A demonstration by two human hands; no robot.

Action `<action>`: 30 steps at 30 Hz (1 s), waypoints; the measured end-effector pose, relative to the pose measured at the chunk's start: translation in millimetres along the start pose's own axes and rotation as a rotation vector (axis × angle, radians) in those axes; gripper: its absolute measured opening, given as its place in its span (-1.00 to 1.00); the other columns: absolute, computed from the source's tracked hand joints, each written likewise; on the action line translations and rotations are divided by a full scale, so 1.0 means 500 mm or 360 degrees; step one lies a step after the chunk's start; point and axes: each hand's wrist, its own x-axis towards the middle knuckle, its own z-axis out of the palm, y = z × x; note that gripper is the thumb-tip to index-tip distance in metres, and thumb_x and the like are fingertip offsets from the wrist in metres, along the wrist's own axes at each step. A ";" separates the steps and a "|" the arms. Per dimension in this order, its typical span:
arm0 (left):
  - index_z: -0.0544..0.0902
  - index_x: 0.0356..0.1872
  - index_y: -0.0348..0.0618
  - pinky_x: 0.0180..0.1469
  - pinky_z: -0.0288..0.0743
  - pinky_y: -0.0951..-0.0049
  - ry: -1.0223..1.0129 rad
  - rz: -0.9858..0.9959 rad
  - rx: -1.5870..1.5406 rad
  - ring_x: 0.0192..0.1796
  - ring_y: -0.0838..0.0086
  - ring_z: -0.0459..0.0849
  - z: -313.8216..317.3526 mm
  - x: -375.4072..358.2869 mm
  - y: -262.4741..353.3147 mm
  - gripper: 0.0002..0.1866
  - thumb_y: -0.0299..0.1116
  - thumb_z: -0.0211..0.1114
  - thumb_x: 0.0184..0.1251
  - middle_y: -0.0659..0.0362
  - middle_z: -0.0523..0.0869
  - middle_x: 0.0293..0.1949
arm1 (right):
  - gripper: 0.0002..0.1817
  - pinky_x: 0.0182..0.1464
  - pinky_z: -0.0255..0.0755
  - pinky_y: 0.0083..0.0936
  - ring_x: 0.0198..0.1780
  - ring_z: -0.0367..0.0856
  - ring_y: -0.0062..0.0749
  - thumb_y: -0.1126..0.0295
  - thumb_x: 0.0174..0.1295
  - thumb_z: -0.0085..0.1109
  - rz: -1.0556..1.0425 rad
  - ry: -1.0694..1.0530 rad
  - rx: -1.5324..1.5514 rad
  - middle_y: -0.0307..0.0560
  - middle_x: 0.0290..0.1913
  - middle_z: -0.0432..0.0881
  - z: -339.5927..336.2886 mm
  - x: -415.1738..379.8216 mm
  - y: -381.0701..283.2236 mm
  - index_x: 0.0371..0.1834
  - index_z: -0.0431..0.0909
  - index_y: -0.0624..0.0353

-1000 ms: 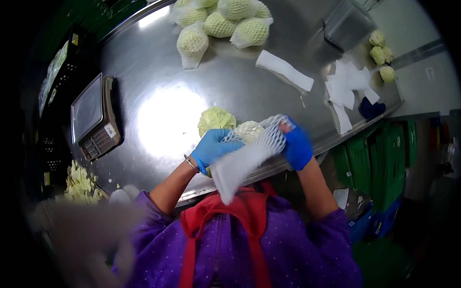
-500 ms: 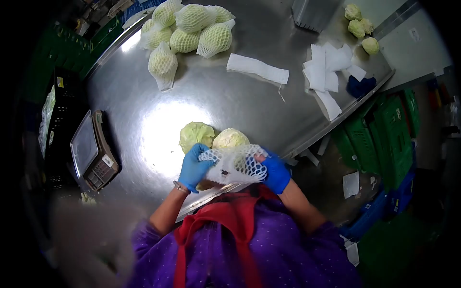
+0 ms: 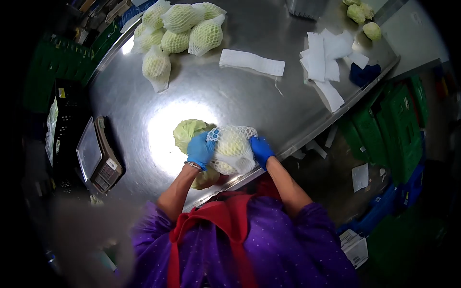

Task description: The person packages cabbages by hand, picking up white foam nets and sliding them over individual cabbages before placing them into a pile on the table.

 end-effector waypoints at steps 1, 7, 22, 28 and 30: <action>0.60 -0.31 -0.24 -0.29 0.39 0.19 0.0048 0.0050 0.0039 -0.24 0.05 0.60 0.006 0.003 0.002 -0.55 -0.01 -0.02 0.30 -0.11 0.62 -0.37 | -0.50 -0.22 0.40 -0.22 -0.25 0.58 -0.08 0.11 0.20 -0.13 -0.0075 0.0012 -0.0079 0.20 -0.27 0.60 -0.005 0.005 0.011 -0.19 0.50 0.45; 0.50 0.03 -0.10 0.11 0.36 0.34 -0.0196 -0.0198 -0.2221 0.11 0.37 0.45 -0.003 -0.025 0.050 -0.64 -0.16 -0.06 0.35 0.16 0.52 -0.01 | -0.58 -0.18 0.39 -0.23 -0.20 0.57 0.00 0.14 0.17 -0.06 -0.0520 0.0312 -0.0343 0.29 -0.29 0.57 -0.015 -0.067 0.014 -0.25 0.50 0.37; 0.52 -0.09 -0.31 -0.02 0.41 0.49 -0.0429 -0.0029 -0.2027 -0.10 0.49 0.55 -0.062 -0.152 0.000 -0.69 -0.31 -0.02 0.29 0.14 0.59 -0.14 | -0.65 0.03 0.43 -0.43 -0.07 0.57 -0.34 0.30 0.30 -0.11 0.0103 -0.1104 0.0982 -0.01 -0.04 0.56 -0.048 -0.340 -0.197 0.06 0.40 0.28; 0.45 0.05 -0.24 0.04 0.46 0.40 -0.0673 -0.0386 -0.3130 -0.02 0.37 0.57 -0.086 -0.170 0.030 -0.63 -0.23 -0.03 0.34 0.07 0.56 -0.01 | -0.55 0.16 0.34 -0.33 0.07 0.49 -0.25 0.17 0.34 -0.19 0.0046 -0.1035 0.1368 0.02 0.03 0.52 -0.008 -0.290 -0.182 0.14 0.31 0.27; 0.45 0.04 -0.24 0.04 0.46 0.37 -0.0638 -0.0491 -0.3229 -0.03 0.33 0.57 -0.065 -0.168 0.002 -0.62 -0.21 -0.03 0.33 0.06 0.58 -0.03 | -0.56 0.15 0.35 -0.34 0.06 0.50 -0.26 0.17 0.34 -0.21 0.0014 -0.1079 0.1371 0.02 0.03 0.52 -0.010 -0.272 -0.156 0.12 0.33 0.27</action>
